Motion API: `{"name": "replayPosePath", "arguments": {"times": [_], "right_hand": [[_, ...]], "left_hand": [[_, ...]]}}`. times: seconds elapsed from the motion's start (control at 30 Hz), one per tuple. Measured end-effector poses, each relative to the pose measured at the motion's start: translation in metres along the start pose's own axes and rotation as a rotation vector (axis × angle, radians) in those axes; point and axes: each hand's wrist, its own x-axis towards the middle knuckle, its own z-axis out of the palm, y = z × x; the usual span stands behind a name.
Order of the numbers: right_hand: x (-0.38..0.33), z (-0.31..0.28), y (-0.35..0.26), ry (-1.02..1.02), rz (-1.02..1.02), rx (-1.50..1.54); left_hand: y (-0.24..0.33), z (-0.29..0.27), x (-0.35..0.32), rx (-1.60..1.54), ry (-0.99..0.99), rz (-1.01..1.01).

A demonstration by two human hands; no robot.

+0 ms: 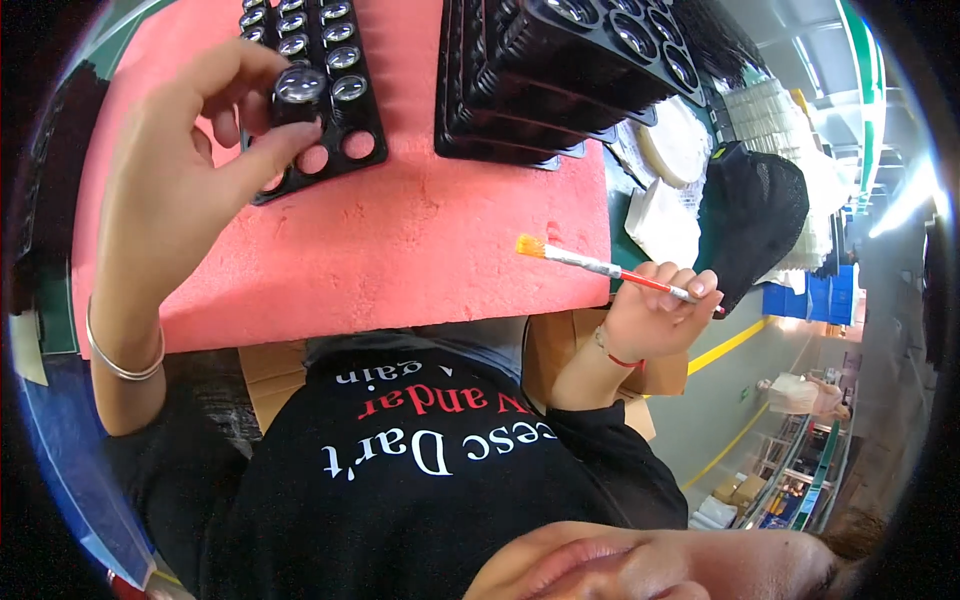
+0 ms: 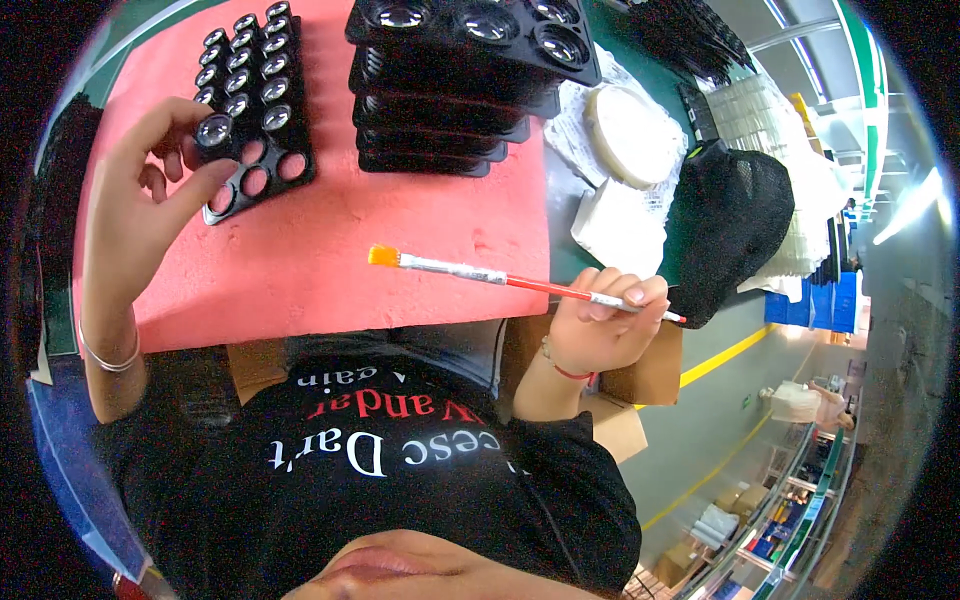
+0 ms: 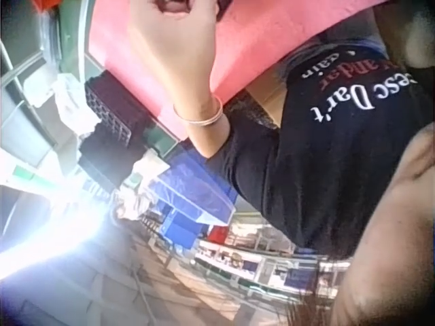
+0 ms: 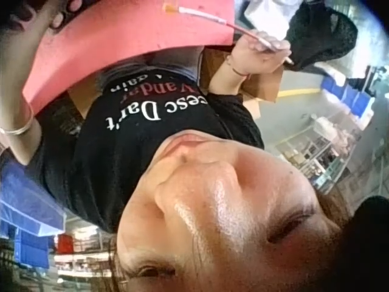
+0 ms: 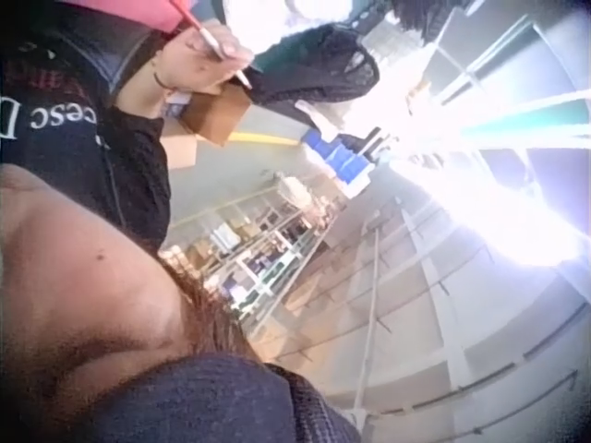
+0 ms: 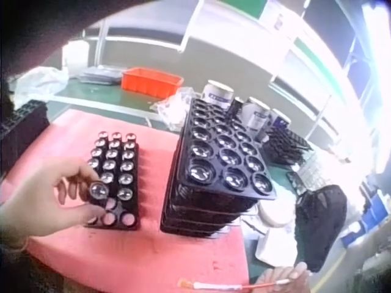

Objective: Apply a yellow lubricant or sealant to the internal threads of cylindrical metal flashlight components using a paintbrush.

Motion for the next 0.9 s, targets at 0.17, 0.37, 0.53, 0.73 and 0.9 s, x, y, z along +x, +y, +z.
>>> {"name": "replayPosePath", "arguments": {"times": [0.17, 0.37, 0.53, 0.73, 0.9], "right_hand": [[0.0, 0.0, 0.003, -0.012, -0.02, -0.025], [0.001, -0.001, 0.004, -0.039, -0.04, -0.045], [0.003, -0.001, 0.004, -0.028, -0.058, -0.032], [0.001, 0.002, 0.002, -0.012, -0.053, -0.092], [-0.001, 0.002, -0.001, -0.029, -0.059, -0.099]], "left_hand": [[-0.009, 0.005, -0.001, 0.362, 0.012, -0.124], [-0.009, 0.011, 0.005, 0.526, -0.02, -0.201], [-0.012, 0.012, 0.004, 0.569, 0.027, -0.124], [0.027, 0.0, 0.005, 0.535, 0.165, -0.062], [0.063, -0.015, 0.054, 0.626, 0.185, 0.324]]}}
